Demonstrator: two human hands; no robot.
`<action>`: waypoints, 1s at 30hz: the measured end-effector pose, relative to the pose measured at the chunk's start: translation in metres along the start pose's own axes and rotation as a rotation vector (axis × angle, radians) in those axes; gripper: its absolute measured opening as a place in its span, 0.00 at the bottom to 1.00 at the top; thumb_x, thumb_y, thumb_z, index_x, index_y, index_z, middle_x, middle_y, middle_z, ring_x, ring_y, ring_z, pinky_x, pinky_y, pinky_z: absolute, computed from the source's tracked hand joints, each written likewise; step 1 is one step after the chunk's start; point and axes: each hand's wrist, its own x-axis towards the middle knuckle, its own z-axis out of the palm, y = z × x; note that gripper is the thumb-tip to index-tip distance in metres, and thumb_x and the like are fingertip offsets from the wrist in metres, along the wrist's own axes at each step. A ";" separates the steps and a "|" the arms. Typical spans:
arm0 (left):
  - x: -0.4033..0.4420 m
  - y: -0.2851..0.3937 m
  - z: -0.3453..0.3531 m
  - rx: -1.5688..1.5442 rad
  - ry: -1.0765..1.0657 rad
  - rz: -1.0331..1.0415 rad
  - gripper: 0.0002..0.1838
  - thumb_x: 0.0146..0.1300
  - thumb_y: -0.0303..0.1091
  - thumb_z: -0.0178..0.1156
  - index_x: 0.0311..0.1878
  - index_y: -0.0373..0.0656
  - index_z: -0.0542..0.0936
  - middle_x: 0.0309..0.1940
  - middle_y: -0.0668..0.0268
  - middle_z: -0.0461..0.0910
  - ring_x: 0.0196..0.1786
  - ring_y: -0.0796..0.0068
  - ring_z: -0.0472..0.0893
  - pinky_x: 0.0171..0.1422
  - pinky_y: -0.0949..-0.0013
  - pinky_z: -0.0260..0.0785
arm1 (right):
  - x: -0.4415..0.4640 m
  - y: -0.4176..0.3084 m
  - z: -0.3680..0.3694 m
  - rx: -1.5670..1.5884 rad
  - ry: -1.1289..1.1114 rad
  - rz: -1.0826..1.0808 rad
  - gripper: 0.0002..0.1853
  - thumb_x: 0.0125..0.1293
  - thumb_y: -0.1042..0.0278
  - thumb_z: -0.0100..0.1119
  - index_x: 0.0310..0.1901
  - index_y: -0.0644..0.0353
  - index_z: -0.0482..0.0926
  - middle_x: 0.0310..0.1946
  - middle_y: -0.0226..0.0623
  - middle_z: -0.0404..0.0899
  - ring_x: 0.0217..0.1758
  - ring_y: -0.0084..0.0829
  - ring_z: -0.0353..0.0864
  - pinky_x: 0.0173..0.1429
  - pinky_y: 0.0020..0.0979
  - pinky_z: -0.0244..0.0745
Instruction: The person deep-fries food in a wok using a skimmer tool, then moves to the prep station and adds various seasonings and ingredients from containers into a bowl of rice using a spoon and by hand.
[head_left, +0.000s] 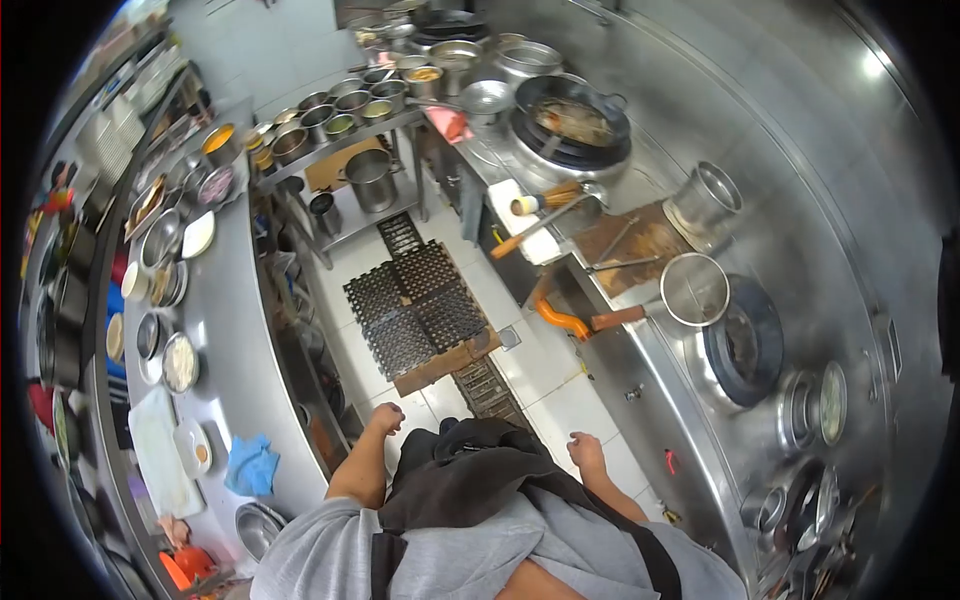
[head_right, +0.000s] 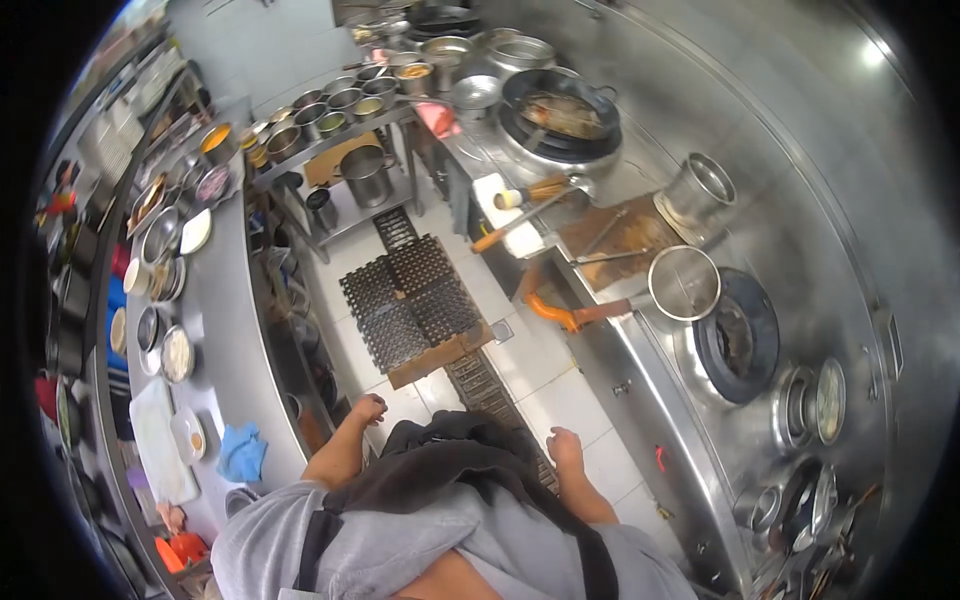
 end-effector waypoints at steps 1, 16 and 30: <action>-0.013 -0.001 -0.012 -0.020 0.033 -0.019 0.15 0.53 0.33 0.60 0.44 0.41 0.79 0.30 0.59 0.82 0.30 0.68 0.83 0.29 0.65 0.78 | -0.003 0.001 0.007 -0.031 -0.023 -0.004 0.17 0.50 0.67 0.54 0.43 0.58 0.82 0.36 0.48 0.81 0.42 0.47 0.80 0.53 0.40 0.74; -0.131 0.030 -0.166 0.142 1.237 0.052 0.29 0.49 0.33 0.59 0.57 0.39 0.70 0.62 0.55 0.62 0.66 0.52 0.59 0.63 0.43 0.57 | 0.029 -0.049 0.004 -0.010 -0.106 0.025 0.18 0.50 0.68 0.53 0.44 0.56 0.82 0.41 0.50 0.80 0.47 0.47 0.78 0.56 0.40 0.72; -0.125 -0.024 -0.169 0.350 1.385 0.218 0.26 0.52 0.40 0.60 0.52 0.37 0.70 0.55 0.55 0.66 0.63 0.58 0.62 0.64 0.50 0.53 | 0.000 -0.031 0.005 -0.136 -0.135 0.030 0.19 0.49 0.68 0.53 0.44 0.58 0.82 0.42 0.50 0.80 0.49 0.47 0.78 0.58 0.39 0.71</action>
